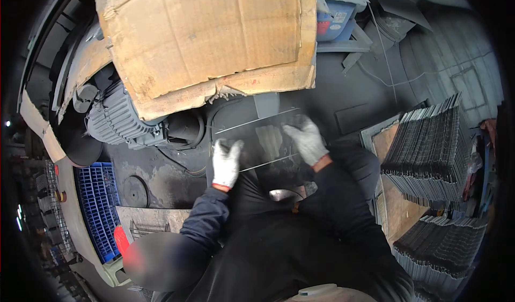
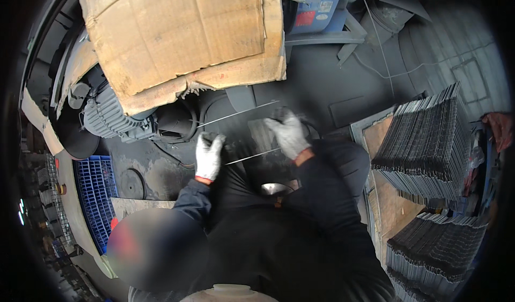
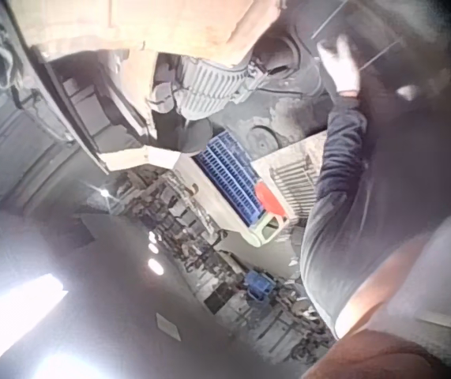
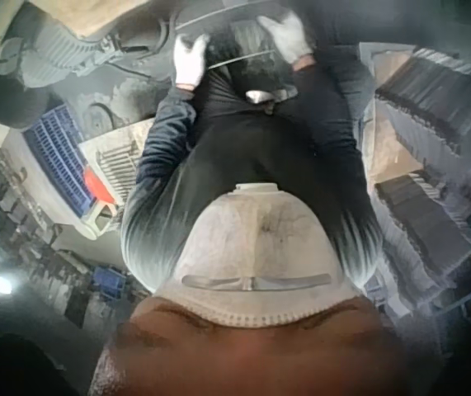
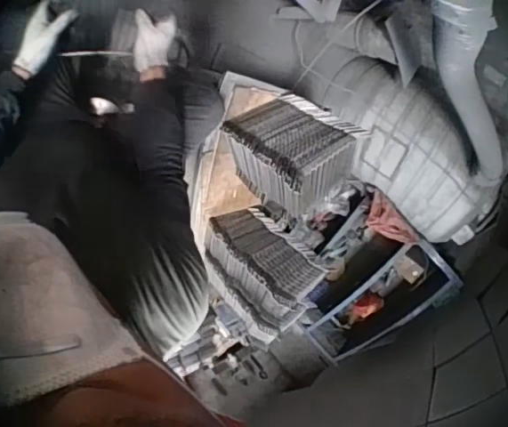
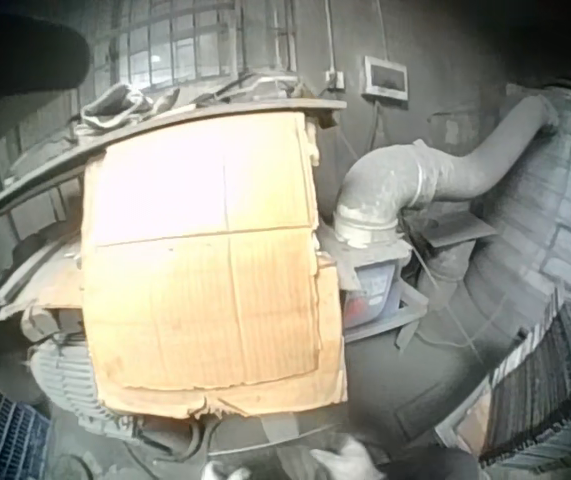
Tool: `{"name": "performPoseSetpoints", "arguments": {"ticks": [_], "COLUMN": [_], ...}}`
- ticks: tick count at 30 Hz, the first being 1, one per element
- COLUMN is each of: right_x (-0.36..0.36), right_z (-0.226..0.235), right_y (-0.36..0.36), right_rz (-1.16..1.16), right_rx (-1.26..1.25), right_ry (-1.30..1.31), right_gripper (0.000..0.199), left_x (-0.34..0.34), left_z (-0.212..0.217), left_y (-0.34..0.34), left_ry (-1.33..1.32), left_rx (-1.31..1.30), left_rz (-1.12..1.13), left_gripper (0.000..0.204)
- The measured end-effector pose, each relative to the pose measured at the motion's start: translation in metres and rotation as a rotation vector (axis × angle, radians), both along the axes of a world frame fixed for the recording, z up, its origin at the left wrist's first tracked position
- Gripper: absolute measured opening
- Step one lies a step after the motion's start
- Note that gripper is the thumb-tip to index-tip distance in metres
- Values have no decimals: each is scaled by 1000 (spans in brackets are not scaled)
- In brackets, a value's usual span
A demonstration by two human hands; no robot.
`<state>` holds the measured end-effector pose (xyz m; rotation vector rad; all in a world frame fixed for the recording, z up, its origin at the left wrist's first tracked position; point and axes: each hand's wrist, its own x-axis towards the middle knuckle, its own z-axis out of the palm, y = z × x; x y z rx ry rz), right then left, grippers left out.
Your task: The recorder is picking up metal wire grates one by one, inspecting them, and stacking them into a larger pile.
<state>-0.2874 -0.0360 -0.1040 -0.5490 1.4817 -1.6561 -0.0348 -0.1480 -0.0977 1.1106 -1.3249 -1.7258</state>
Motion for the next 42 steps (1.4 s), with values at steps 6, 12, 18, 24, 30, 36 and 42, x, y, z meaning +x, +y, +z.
{"name": "performPoseSetpoints", "arguments": {"ticks": [6, 12, 18, 24, 30, 36, 42], "right_x": [-15, -44, 23, -33, -39, 47, -26], "right_z": [45, 59, 34, 99, 139, 99, 142], "right_y": [24, 39, -21, 50, 77, 1, 66], "right_rz": [-65, -70, 146, -35, 90, 267, 92], "right_rx": [-8, 89, 402, 403, 201, 266, 175], "right_ry": [-7, 9, 267, -123, -98, 57, -36], "right_gripper": [28, 28, 27, 35, 35, 29, 30], "left_x": [-29, -65, 24, -27, -41, 73, -45], "left_z": [-2, 4, 24, 60, 81, 46, 88], "left_y": [1, 25, -9, -4, 7, -28, 0], "left_ry": [-3, 116, 17, 54, 164, 78, 47], "left_rx": [13, 12, 324, 570, 679, 765, 657], "left_rz": [-121, -99, 77, -141, -214, -57, -210], "left_gripper": [24, 23, 22, 30, 17, 21, 21]}}
